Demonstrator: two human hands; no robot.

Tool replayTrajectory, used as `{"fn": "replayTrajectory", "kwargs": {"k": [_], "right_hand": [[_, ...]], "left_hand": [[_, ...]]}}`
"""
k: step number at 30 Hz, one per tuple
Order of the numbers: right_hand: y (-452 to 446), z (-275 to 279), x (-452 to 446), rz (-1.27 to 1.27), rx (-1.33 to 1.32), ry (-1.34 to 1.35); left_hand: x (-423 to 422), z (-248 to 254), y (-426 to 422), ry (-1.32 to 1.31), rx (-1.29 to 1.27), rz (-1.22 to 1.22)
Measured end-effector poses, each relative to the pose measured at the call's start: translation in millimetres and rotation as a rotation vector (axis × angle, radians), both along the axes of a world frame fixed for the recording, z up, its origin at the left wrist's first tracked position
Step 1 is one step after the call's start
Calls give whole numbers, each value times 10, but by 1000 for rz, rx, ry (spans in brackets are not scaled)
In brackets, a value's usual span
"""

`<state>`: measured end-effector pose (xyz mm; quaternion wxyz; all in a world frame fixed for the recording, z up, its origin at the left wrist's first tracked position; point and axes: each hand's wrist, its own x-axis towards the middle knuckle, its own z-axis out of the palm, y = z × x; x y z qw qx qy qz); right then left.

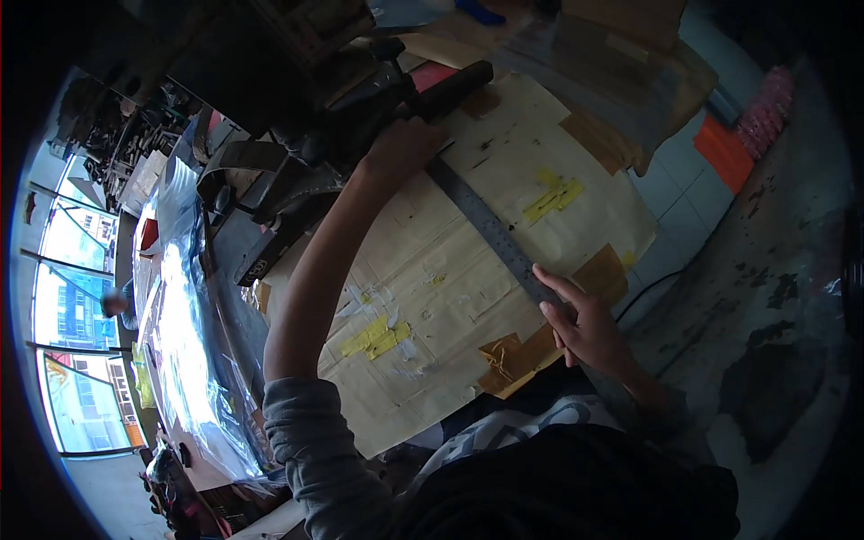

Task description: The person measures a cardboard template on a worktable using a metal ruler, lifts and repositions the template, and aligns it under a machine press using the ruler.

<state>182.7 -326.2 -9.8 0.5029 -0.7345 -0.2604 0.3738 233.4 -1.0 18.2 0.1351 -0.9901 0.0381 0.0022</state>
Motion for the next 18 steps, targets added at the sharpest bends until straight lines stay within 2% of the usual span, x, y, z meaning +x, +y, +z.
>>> {"fn": "replayTrajectory", "kwargs": {"k": [18], "right_hand": [[7,-3,-50,6,13,2]], "left_hand": [[-54,6,-67,20,-52,61]]}}
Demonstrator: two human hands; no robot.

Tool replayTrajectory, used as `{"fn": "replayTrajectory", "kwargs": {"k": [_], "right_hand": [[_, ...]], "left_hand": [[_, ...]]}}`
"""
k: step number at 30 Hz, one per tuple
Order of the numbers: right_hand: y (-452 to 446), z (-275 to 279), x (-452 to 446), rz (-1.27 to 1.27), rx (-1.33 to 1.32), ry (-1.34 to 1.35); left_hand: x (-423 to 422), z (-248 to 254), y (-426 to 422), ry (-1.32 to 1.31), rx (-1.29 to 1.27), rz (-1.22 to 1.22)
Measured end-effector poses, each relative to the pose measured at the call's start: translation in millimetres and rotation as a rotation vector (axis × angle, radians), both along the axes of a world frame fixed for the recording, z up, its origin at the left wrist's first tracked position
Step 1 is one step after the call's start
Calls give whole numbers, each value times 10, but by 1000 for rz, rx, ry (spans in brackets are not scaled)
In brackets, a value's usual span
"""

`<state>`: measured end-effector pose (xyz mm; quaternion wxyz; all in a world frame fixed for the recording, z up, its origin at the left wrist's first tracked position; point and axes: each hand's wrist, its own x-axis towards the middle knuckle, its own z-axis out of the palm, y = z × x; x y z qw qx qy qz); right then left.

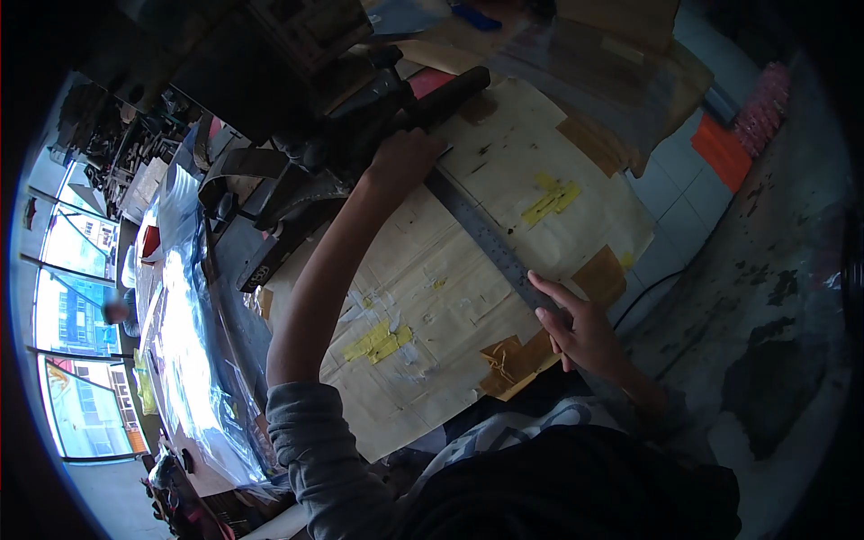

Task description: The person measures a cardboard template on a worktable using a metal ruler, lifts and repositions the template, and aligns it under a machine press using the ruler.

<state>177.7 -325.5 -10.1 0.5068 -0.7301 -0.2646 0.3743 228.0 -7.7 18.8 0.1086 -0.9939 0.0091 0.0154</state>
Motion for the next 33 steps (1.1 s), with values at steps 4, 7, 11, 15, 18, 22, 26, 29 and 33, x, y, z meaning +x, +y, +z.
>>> {"fn": "replayTrajectory", "kwargs": {"k": [4,7,11,15,18,22,26,29,33], "right_hand": [[10,38,-18,15,-5,-26],[9,32,-32,20,1,-32],[21,18,-64,6,20,-38],[20,0,-89,10,25,-32],[24,0,-99,18,19,-38],[33,12,-131,21,18,-41],[45,9,-156,21,18,-55],[54,7,-166,22,21,-60],[52,23,-178,30,28,-60]], "left_hand": [[-11,9,-13,22,62,7],[-13,-31,52,-15,66,-69],[-32,-34,43,-13,58,-65],[-52,51,-62,31,149,-3],[-75,47,-82,10,210,-6],[-111,31,-67,-30,215,-18],[-152,-5,-12,-35,306,-83],[-191,25,-34,-24,315,-81],[-203,16,-31,10,323,-72]]}}
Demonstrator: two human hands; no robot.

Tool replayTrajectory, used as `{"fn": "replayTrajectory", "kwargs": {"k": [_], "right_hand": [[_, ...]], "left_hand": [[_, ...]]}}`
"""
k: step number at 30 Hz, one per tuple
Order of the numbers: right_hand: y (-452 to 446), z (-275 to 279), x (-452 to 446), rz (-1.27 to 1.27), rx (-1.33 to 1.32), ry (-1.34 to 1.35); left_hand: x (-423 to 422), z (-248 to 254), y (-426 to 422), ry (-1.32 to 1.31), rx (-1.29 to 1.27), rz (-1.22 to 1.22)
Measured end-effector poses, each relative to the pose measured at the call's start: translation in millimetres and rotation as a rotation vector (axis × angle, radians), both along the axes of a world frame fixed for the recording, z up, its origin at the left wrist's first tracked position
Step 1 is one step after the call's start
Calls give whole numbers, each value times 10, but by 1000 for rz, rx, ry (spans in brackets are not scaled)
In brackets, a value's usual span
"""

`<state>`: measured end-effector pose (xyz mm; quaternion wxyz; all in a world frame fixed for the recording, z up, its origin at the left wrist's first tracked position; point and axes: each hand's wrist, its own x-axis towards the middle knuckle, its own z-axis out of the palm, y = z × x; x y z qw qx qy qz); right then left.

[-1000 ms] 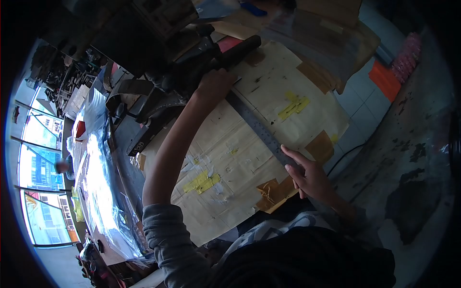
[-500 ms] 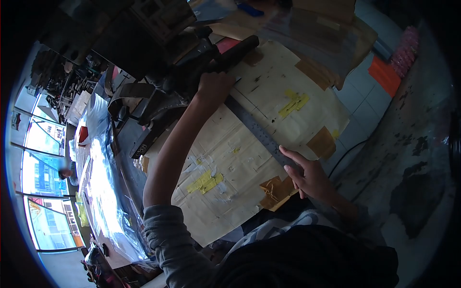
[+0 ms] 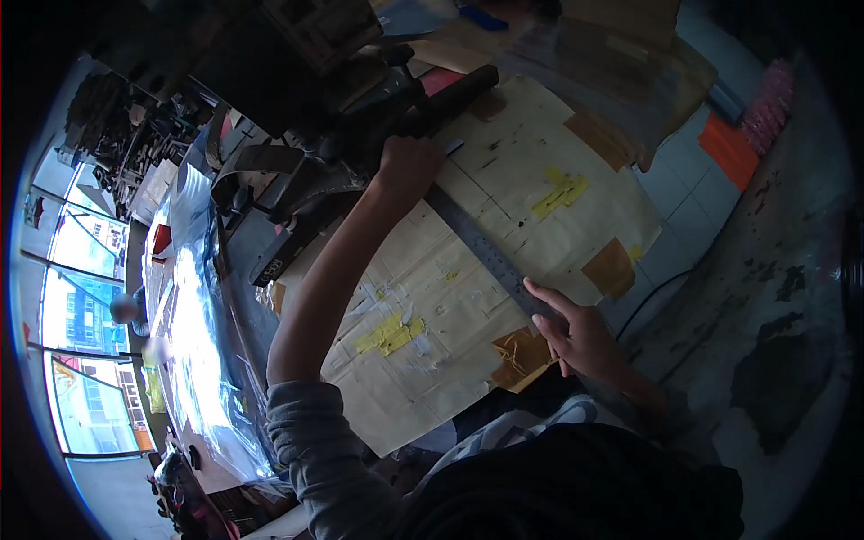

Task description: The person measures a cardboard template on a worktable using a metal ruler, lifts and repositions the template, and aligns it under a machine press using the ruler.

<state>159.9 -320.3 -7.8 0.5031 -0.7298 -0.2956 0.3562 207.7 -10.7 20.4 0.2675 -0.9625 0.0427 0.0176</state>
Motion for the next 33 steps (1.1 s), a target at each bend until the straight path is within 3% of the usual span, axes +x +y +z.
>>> {"fn": "replayTrajectory", "kwargs": {"k": [25,33], "right_hand": [[59,-70,-182,4,60,-44],[49,-92,-179,10,54,-76]], "left_hand": [[24,-9,15,68,95,-70],[84,28,-35,129,70,33]]}}
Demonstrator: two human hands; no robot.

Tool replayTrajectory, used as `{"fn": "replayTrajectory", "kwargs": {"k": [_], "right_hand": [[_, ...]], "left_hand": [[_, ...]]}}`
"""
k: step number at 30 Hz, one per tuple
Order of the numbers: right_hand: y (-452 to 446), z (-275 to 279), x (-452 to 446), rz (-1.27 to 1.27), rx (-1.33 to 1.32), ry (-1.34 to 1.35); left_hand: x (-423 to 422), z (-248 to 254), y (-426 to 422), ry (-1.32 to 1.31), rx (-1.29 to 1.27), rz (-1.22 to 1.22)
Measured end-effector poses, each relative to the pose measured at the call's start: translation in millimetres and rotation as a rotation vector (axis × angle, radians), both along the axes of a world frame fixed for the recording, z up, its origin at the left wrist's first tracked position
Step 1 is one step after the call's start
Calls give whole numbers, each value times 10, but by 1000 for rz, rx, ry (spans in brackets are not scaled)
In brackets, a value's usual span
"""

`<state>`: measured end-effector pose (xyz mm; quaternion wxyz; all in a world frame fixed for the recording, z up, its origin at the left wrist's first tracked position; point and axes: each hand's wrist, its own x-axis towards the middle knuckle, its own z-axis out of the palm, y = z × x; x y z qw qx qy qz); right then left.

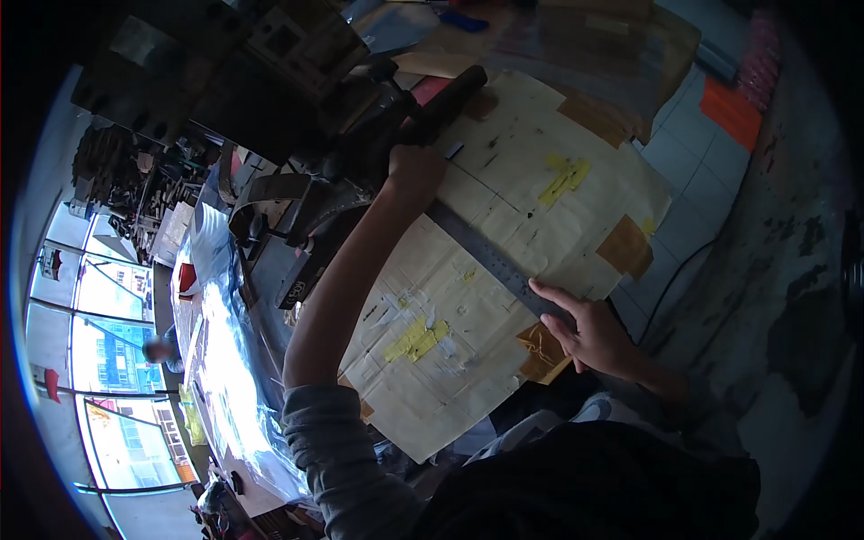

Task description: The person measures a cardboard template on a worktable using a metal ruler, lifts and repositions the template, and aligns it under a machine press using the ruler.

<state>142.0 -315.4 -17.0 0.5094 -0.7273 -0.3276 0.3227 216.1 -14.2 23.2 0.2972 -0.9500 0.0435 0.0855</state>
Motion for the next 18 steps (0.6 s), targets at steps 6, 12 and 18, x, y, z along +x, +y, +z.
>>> {"fn": "replayTrajectory", "kwargs": {"k": [6,12,18], "right_hand": [[2,6,11,8,-18,8],[5,7,12,-1,-3,9],[3,11,22,9,-12,6]], "left_hand": [[-51,53,24,-7,-43,7],[-89,63,53,-26,-129,9],[-180,102,44,-112,-180,-52]]}}
